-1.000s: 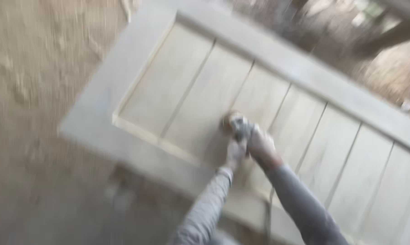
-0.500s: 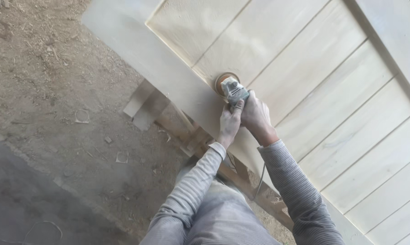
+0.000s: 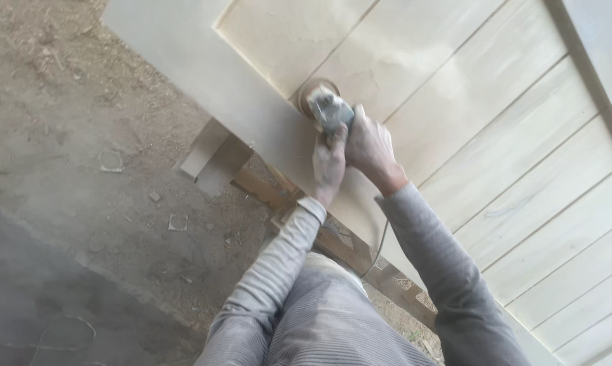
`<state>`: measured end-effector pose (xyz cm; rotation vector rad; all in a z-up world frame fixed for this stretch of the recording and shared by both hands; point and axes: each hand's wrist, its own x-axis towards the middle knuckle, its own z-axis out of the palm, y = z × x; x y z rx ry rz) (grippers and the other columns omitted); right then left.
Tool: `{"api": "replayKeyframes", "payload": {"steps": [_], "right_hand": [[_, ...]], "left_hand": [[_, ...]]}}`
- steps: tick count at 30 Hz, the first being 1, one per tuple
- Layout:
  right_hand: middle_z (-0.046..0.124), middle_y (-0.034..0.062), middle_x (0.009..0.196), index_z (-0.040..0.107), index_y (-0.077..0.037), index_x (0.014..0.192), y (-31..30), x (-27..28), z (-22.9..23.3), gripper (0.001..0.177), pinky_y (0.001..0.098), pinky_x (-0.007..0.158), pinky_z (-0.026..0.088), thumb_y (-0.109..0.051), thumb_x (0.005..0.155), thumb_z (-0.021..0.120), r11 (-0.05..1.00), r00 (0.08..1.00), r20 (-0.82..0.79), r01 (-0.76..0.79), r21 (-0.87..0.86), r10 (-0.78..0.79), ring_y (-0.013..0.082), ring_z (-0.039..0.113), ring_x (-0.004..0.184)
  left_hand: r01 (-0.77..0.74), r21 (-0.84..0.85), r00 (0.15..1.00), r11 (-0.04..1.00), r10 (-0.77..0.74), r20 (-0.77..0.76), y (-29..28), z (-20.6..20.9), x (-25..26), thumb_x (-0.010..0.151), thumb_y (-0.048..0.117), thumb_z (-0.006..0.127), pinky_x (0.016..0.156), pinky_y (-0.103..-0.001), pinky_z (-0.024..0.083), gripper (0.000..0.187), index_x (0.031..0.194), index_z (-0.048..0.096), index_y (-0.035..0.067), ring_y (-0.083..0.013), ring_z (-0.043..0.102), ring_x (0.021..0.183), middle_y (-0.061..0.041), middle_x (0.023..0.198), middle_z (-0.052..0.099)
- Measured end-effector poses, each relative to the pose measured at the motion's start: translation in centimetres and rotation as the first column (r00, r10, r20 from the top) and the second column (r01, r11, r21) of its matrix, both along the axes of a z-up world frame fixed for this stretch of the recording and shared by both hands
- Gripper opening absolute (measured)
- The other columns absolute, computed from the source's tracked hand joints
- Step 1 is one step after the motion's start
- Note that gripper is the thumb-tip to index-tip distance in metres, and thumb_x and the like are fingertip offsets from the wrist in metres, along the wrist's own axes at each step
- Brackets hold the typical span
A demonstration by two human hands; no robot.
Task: The person uses an orbital sander to smooth the surface of a large wooden door panel. They move the sander across the flat panels and along the frame edges, generating visible wood dust.
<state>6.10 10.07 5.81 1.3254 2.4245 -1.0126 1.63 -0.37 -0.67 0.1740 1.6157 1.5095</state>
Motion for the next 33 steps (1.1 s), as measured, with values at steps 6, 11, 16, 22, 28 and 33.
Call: {"api": "replayKeyframes", "payload": {"steps": [6,11,16,22,28,33], "right_hand": [[0.072,0.0253,0.083,0.054,0.0,0.106,-2.5,8.9,1.7,0.049,0.053,0.066,0.054,-0.037,0.083,0.078,0.989,0.989,0.054,0.142,-0.048,-0.139,0.0462,0.071,0.077],[0.072,0.0251,0.082,0.054,0.0,0.106,-2.5,9.0,1.9,0.051,0.0526,0.066,0.055,-0.037,0.082,0.08,0.988,0.989,0.052,0.141,-0.058,-0.138,0.046,0.071,0.078],[0.072,0.0242,0.083,0.053,-0.001,0.106,0.2,3.0,0.5,0.04,0.0529,0.067,0.055,-0.027,0.086,0.076,0.999,0.999,-0.041,0.022,-0.043,-0.024,0.0455,0.071,0.078],[0.071,0.0232,0.08,0.05,-0.001,0.104,8.8,0.3,0.4,0.041,0.0529,0.064,0.055,-0.023,0.082,0.078,0.996,0.996,-0.011,-0.091,0.001,0.091,0.0453,0.071,0.073],[0.071,0.0225,0.079,0.053,-0.001,0.106,18.2,1.1,0.8,0.049,0.0509,0.063,0.057,-0.025,0.075,0.083,0.992,0.99,0.091,-0.11,0.057,0.104,0.0424,0.073,0.072],[0.072,0.0225,0.082,0.058,0.001,0.103,24.6,2.5,1.8,0.047,0.0483,0.063,0.058,-0.032,0.084,0.086,0.997,0.997,0.079,0.005,0.082,-0.011,0.0401,0.073,0.074]], "left_hand": [[0.141,-0.133,0.99,0.981,-0.143,-0.007,-2.3,0.9,9.7,0.099,0.052,0.06,0.097,-0.041,0.055,0.072,0.144,0.047,-0.004,-0.0351,0.068,0.118,-0.023,0.131,0.066],[0.126,-0.13,0.992,0.983,-0.123,0.03,-2.4,0.8,9.9,0.099,0.051,0.06,0.097,-0.041,0.056,0.072,0.145,0.044,-0.001,-0.0356,0.069,0.118,-0.024,0.13,0.067],[0.045,-0.067,0.999,0.997,-0.045,0.008,-0.2,0.3,3.1,0.102,0.05,0.057,0.096,-0.04,0.058,0.069,0.15,0.043,0.002,-0.0345,0.066,0.122,-0.022,0.136,0.063],[-0.034,0.058,0.986,0.998,0.024,0.166,8.1,0.1,1.0,0.101,0.048,0.057,0.098,-0.04,0.059,0.071,0.153,0.035,0.005,-0.0304,0.06,0.128,-0.018,0.143,0.055],[-0.028,0.076,0.993,0.997,0.019,0.119,17.8,-0.7,2.7,0.1,0.051,0.058,0.1,-0.036,0.055,0.078,0.155,0.032,0.003,-0.0314,0.062,0.126,-0.021,0.141,0.058],[-0.015,0.117,0.964,0.993,-0.017,0.265,25.9,-1.1,3.6,0.09,0.057,0.063,0.073,-0.035,0.068,0.087,0.146,0.033,-0.003,-0.0314,0.068,0.111,-0.023,0.132,0.057]]}}
